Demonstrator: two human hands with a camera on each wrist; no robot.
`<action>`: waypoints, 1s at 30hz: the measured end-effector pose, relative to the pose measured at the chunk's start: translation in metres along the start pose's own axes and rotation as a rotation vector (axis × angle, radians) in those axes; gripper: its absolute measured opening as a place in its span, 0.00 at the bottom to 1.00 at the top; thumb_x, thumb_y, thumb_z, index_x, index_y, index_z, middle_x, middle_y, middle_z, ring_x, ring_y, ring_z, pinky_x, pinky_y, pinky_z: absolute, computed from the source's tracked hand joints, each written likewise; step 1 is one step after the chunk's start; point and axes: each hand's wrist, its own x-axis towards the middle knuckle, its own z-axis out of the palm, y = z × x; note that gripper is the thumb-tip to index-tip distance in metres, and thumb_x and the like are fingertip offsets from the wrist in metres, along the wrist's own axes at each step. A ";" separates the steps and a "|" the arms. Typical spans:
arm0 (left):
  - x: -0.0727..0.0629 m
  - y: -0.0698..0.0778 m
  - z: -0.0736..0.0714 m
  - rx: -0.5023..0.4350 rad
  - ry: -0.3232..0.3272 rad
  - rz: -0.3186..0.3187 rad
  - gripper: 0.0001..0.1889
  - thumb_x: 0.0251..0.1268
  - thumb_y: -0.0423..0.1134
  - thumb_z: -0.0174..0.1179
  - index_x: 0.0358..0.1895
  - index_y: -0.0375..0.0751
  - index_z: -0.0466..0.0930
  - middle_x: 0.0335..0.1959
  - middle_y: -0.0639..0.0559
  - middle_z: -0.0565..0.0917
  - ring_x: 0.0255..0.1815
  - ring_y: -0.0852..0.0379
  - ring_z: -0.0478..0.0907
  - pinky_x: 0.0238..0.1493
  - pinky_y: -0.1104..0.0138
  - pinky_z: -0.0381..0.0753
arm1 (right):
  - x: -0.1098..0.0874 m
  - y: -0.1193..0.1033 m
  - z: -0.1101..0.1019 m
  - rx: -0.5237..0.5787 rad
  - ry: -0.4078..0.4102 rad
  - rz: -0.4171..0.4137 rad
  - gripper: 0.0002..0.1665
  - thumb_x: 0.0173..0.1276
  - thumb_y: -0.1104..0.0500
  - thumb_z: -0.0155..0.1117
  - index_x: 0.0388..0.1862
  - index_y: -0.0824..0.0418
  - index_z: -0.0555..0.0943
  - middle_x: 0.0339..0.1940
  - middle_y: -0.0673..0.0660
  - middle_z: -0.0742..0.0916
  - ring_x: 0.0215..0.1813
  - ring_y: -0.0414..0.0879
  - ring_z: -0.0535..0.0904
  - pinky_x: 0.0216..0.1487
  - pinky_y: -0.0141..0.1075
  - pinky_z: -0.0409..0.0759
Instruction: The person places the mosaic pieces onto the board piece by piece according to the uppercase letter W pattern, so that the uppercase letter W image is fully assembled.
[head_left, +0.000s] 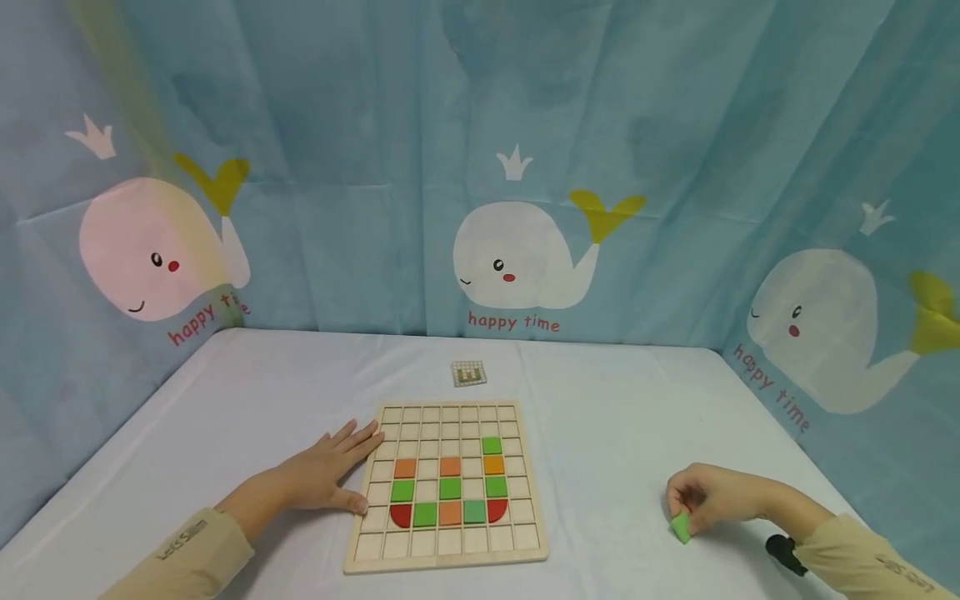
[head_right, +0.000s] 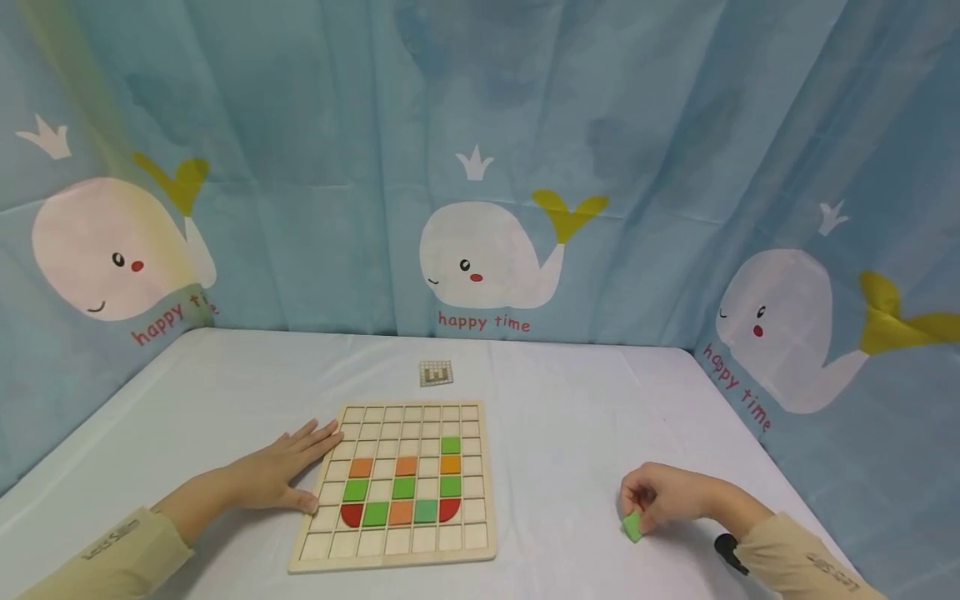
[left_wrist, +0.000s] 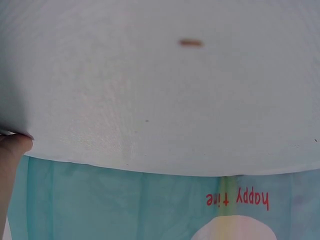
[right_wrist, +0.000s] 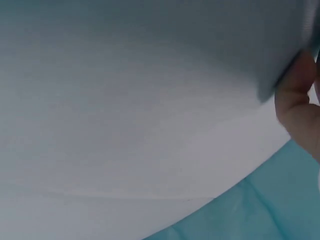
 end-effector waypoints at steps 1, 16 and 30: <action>0.000 0.000 0.000 -0.003 -0.001 -0.001 0.55 0.52 0.68 0.62 0.75 0.33 0.53 0.76 0.34 0.51 0.74 0.27 0.42 0.66 0.33 0.47 | 0.001 -0.001 0.000 0.005 0.000 0.007 0.09 0.53 0.70 0.68 0.32 0.67 0.77 0.24 0.49 0.79 0.29 0.29 0.70 0.26 0.26 0.71; -0.001 0.001 0.000 0.003 -0.003 -0.015 0.56 0.51 0.69 0.60 0.75 0.34 0.53 0.77 0.35 0.50 0.75 0.28 0.42 0.67 0.34 0.47 | 0.037 -0.038 0.006 0.154 0.258 0.222 0.07 0.65 0.68 0.61 0.37 0.73 0.78 0.28 0.50 0.78 0.29 0.40 0.70 0.31 0.33 0.69; 0.000 0.002 0.000 0.010 -0.004 -0.016 0.56 0.51 0.69 0.60 0.75 0.34 0.53 0.77 0.36 0.50 0.75 0.29 0.42 0.67 0.34 0.47 | 0.088 -0.065 0.018 0.338 0.486 0.277 0.12 0.69 0.62 0.62 0.44 0.71 0.80 0.32 0.53 0.81 0.34 0.45 0.74 0.39 0.37 0.78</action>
